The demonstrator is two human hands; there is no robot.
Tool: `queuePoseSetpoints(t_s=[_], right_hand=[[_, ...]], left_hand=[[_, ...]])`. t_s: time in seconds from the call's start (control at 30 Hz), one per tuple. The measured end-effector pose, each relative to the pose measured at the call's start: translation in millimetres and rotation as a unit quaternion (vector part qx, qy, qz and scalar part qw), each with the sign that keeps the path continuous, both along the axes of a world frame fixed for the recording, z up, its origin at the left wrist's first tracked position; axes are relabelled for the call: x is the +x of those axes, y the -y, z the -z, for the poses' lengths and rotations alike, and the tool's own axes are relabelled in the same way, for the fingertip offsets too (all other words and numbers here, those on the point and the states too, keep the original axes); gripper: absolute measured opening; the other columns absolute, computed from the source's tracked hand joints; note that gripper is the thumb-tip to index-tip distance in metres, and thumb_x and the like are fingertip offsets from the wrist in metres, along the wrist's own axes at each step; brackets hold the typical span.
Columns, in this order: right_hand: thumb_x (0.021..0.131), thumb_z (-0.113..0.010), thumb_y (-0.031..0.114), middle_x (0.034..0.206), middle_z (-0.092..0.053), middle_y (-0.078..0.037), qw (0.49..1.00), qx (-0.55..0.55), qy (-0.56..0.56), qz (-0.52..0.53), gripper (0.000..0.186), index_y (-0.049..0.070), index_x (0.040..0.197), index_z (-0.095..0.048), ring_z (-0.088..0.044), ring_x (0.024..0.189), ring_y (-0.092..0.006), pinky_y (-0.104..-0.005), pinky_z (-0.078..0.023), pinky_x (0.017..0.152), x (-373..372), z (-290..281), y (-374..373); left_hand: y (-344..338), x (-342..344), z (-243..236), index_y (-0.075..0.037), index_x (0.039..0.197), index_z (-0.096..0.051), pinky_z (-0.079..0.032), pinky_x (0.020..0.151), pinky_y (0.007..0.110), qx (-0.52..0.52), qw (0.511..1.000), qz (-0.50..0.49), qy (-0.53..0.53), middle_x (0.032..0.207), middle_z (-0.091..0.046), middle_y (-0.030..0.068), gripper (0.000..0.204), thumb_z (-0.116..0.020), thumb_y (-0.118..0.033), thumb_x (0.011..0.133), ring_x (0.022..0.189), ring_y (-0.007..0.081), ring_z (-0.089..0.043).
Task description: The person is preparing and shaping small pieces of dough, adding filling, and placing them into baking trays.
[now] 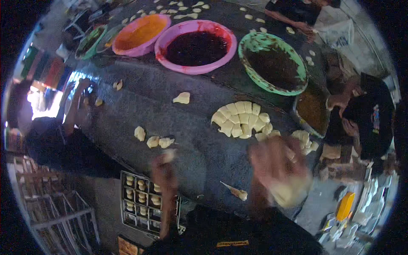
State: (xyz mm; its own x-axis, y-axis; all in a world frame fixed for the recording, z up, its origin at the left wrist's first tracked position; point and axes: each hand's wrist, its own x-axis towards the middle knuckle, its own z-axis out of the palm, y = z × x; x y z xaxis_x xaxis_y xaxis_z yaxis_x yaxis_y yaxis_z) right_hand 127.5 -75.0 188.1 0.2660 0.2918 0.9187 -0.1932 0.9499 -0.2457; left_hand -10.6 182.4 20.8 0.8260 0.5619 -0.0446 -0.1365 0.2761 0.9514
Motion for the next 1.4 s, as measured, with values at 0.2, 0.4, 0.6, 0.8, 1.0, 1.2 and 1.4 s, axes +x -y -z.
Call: queuePoseSetpoints(t_s=[0.2, 0.4, 0.6, 0.8, 1.0, 1.2, 1.4], right_hand=[[0.083, -0.072, 0.017, 0.105, -0.064, -0.01, 0.557, -0.584, -0.106, 0.58, 0.031, 0.006, 0.111, -0.064, -0.065, 0.087, -0.0201, -0.0318, -0.053, 0.081, 11, 179, -82], [0.073, -0.077, 0.021, 0.098, -0.058, -0.011, 0.279, -0.582, -0.017, 0.763, 0.033, 0.009, 0.102, -0.066, -0.057, 0.095, -0.0323, -0.0455, -0.048, 0.085, -11, 183, 22], [0.071, -0.079, 0.024, 0.108, -0.05, -0.011, 0.237, -0.667, 0.097, 0.699, 0.039, 0.005, 0.103, -0.066, -0.049, 0.106, -0.0329, -0.0474, -0.039, 0.092, 3, 185, 43], [0.083, -0.072, 0.025, 0.112, -0.06, -0.014, 0.63, -0.612, -0.255, 0.404, 0.048, -0.003, 0.119, -0.057, -0.062, 0.104, -0.0289, -0.0407, -0.053, 0.083, -72, 99, 67], [0.092, -0.059, 0.017, 0.076, -0.065, -0.014, 0.936, -0.061, -0.321, 0.128, 0.013, 0.004, 0.092, -0.057, -0.062, 0.051, -0.0163, -0.0269, -0.051, 0.04, -152, 41, 82], [0.088, -0.068, 0.018, 0.084, -0.069, -0.012, 0.411, -0.691, -0.026, 0.594, 0.021, 0.006, 0.105, -0.064, -0.07, 0.084, -0.0255, -0.0348, -0.054, 0.077, -124, 146, 78], [0.082, -0.069, 0.012, 0.126, -0.054, -0.018, 0.469, -0.599, 0.162, 0.628, 0.027, 0.009, 0.108, -0.066, -0.051, 0.12, -0.0337, -0.0424, -0.042, 0.102, 47, 136, 1]], left_hand=[[-49, 42, -60, -0.005, 0.116, -0.058, -0.046, 0.095, 0.044, 0.513, 0.854, -0.081, 0.008, 0.117, -0.055, 0.0142, 0.032, -0.06, 0.004, 0.086, 0.113, 0.0311, -0.053], [-1, 100, -29, -0.015, 0.129, -0.056, -0.041, 0.101, 0.049, 0.776, 0.618, -0.04, -0.122, 0.141, -0.043, 0.0214, 0.051, -0.062, -0.001, 0.081, 0.122, 0.039, -0.048], [111, 155, 3, -0.011, 0.128, -0.057, -0.04, 0.102, 0.047, 0.625, 0.753, 0.188, -0.083, 0.134, -0.047, 0.0189, 0.045, -0.063, -0.015, 0.084, 0.125, 0.0414, -0.043], [132, 189, 32, -0.005, 0.117, -0.059, -0.041, 0.098, 0.049, 0.628, 0.721, 0.17, -0.24, 0.123, -0.053, 0.0221, 0.053, -0.073, -0.039, 0.078, 0.121, 0.0412, -0.044], [104, 180, 46, 0.0, 0.099, -0.062, -0.047, 0.067, 0.04, 0.371, 0.853, 0.324, -0.171, 0.09, -0.062, 0.0184, 0.042, -0.074, -0.035, 0.078, 0.085, 0.0243, -0.059], [24, 88, 72, 0.005, 0.106, -0.055, -0.046, 0.068, 0.039, 0.319, 0.912, 0.198, -0.166, 0.09, -0.059, 0.0149, 0.041, -0.075, -0.018, 0.079, 0.078, 0.023, -0.057], [34, 64, 30, -0.002, 0.12, -0.051, -0.049, 0.085, 0.039, 0.308, 0.924, 0.157, -0.165, 0.113, -0.062, 0.0184, 0.043, -0.069, -0.004, 0.08, 0.104, 0.0327, -0.063]])
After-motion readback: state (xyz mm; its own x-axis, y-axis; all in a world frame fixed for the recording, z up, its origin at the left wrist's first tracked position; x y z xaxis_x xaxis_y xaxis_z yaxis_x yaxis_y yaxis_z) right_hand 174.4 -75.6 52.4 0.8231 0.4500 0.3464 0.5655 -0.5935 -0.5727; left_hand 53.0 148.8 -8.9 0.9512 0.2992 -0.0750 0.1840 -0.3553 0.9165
